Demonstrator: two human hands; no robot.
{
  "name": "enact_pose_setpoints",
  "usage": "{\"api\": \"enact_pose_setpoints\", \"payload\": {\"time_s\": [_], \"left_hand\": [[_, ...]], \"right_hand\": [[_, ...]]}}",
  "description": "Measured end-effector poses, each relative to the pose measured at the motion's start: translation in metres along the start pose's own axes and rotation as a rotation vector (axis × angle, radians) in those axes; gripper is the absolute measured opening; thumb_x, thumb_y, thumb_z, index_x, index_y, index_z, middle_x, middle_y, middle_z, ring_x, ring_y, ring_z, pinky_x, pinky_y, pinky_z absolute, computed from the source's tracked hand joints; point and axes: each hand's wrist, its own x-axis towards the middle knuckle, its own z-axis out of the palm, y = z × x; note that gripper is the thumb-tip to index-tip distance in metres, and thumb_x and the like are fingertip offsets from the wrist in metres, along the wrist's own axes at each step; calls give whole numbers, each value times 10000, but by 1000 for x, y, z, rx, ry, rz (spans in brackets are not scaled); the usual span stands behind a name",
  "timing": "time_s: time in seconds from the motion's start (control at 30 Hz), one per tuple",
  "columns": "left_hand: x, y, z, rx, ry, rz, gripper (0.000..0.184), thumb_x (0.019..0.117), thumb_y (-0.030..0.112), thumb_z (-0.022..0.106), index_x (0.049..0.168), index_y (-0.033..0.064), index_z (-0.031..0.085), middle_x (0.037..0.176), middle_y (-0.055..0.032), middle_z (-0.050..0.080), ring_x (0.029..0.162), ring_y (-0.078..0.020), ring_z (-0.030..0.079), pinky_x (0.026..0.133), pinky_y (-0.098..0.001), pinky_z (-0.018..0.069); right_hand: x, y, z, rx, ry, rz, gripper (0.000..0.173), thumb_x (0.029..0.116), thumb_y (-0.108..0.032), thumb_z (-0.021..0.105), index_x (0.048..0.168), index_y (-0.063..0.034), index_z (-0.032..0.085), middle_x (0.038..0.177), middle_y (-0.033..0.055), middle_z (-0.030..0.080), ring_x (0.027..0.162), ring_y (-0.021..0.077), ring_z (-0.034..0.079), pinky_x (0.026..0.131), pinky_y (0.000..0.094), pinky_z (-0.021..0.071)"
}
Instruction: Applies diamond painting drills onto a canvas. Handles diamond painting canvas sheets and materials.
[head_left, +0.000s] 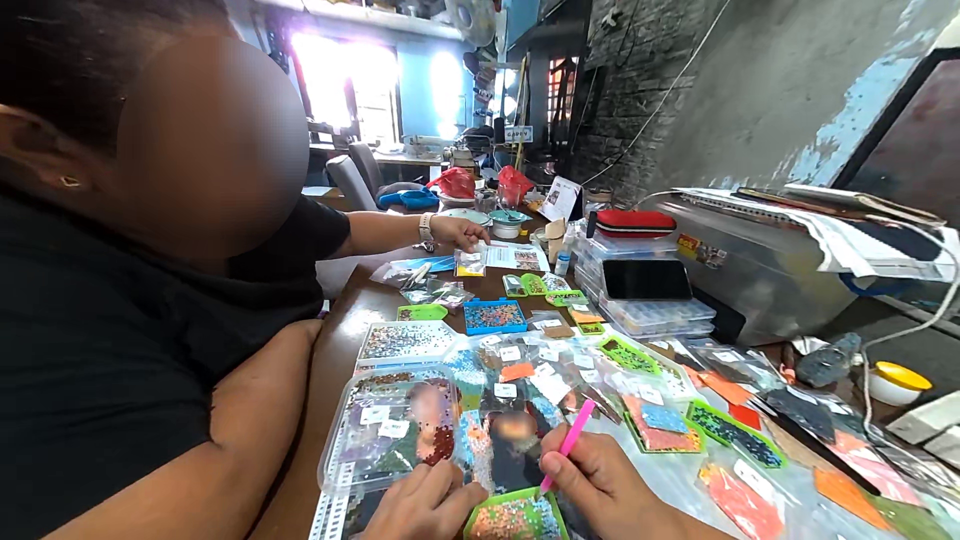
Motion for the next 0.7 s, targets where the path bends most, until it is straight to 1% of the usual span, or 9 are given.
{"api": "enact_pose_setpoints", "payload": {"time_s": [0.17,0.33,0.7], "left_hand": [[0,0,0,-9,0,-6,473,872,334,779,1226,26,718,1113,-257,664,987,-448,645,847,-607,517],[0,1,-1,-9,-7,-15,474,876,338,774,1229,27,718,1114,-260,660,982,-446,643,844,-604,513],[0,1,-1,-5,-12,-11,479,887,357,763,1239,36,716,1108,-249,661,987,-434,641,850,-590,513]], "right_hand": [[0,2,1,3,2,0,368,1101,-313,461,955,-11,612,744,49,600,668,19,579,636,160,489],[2,1,2,1,-5,-1,371,1099,-305,468,947,-1,615,747,62,604,668,27,581,637,168,492],[0,3,4,-18,-17,-9,372,1099,-317,464,949,-10,612,738,62,597,668,40,582,640,175,489]]}}
